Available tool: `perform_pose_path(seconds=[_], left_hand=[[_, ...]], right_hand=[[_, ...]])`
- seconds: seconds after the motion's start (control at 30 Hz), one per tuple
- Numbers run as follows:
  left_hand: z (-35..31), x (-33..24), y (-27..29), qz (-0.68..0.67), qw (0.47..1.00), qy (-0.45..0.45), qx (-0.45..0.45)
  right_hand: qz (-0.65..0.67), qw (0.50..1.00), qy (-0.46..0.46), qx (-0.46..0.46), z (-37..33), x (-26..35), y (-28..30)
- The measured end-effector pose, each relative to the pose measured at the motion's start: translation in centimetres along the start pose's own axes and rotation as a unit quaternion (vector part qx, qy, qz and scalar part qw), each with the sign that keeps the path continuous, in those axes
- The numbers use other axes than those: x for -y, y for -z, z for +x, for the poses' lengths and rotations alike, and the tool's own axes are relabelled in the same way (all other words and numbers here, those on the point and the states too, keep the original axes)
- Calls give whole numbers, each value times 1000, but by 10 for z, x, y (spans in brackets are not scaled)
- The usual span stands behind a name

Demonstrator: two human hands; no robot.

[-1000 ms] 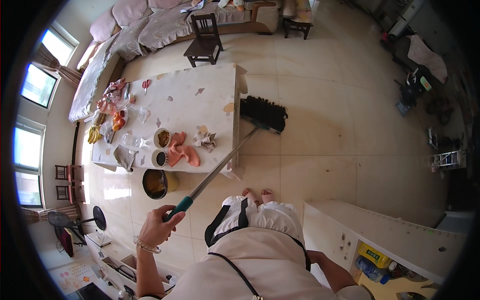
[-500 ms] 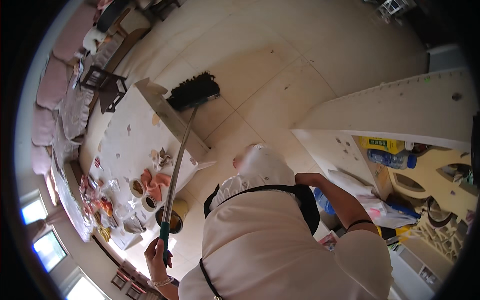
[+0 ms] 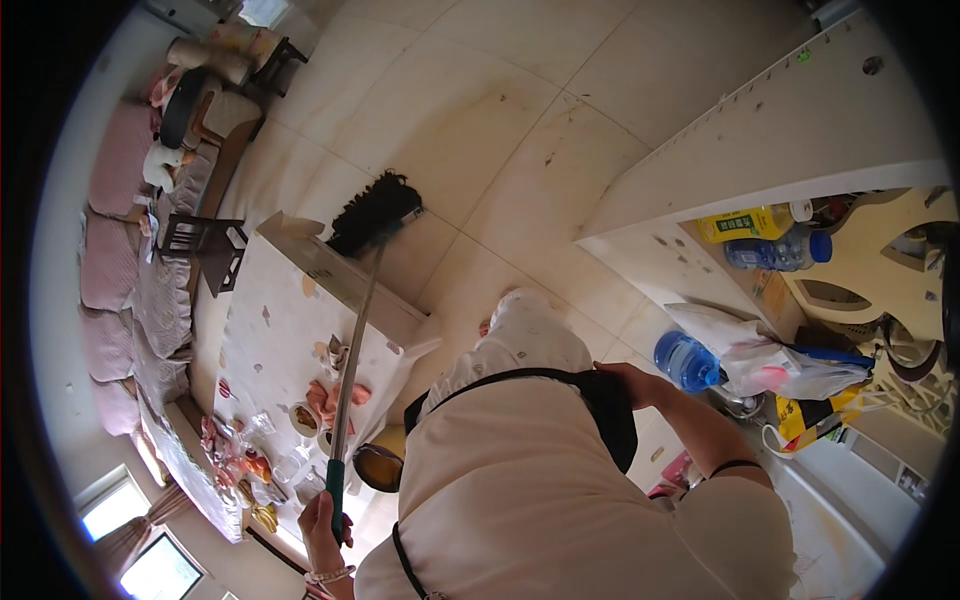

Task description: The recorder is mopping the floor of a living room using a traditional mop.

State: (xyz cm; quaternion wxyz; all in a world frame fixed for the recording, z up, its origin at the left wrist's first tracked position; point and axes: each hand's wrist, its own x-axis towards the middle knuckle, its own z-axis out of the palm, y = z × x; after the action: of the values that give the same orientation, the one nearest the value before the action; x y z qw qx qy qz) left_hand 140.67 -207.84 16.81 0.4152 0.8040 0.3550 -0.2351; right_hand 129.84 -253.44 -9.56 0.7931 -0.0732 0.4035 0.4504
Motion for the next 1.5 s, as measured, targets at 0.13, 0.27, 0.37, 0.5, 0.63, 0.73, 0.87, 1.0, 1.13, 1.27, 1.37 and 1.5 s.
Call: perform_pose_path(seconds=[0.13, 0.27, 0.37, 0.5, 0.63, 0.73, 0.87, 1.0, 1.13, 1.27, 1.37, 1.5], left_hand=[[-1, -5, -4, 2, 1000, -6, 18], [-3, -8, -5, 12, 1000, -17, 10], [-6, -21, -10, 14, 999, -27, 22], [-7, -25, -10, 12, 999, -23, 25], [-9, -35, -17, 20, 999, -22, 27], [-12, -29, -10, 13, 1000, -8, 7], [-1, -19, -4, 24, 999, -21, 17], [-5, -36, -12, 47, 998, -29, 15], [-9, -51, -18, 55, 997, -28, 39], [-16, -62, -20, 81, 996, -30, 29], [-10, -58, -17, 87, 995, -47, 10], [-4, -72, -13, 89, 994, -38, 51]], right_hand=[[-28, 999, 6, -36, 7, -3, 24], [-476, 744, 449, 132, 8, -13, 47], [-326, 926, 184, 37, 40, -23, 103], [-535, 819, 201, 55, 40, -14, 107], [-186, 982, 35, 14, 41, -15, 100], [-316, 947, 41, 42, 8, 9, 28], [-509, 859, -9, -57, -50, 40, -59], [-745, 657, 110, -43, -49, 23, -93], [-774, 599, 121, -167, -55, 14, -94], [-765, 612, 140, -146, -62, 16, -106], [-772, 604, 121, -154, -65, 18, -110], [-781, 601, 92, -144, -64, 17, -105]])
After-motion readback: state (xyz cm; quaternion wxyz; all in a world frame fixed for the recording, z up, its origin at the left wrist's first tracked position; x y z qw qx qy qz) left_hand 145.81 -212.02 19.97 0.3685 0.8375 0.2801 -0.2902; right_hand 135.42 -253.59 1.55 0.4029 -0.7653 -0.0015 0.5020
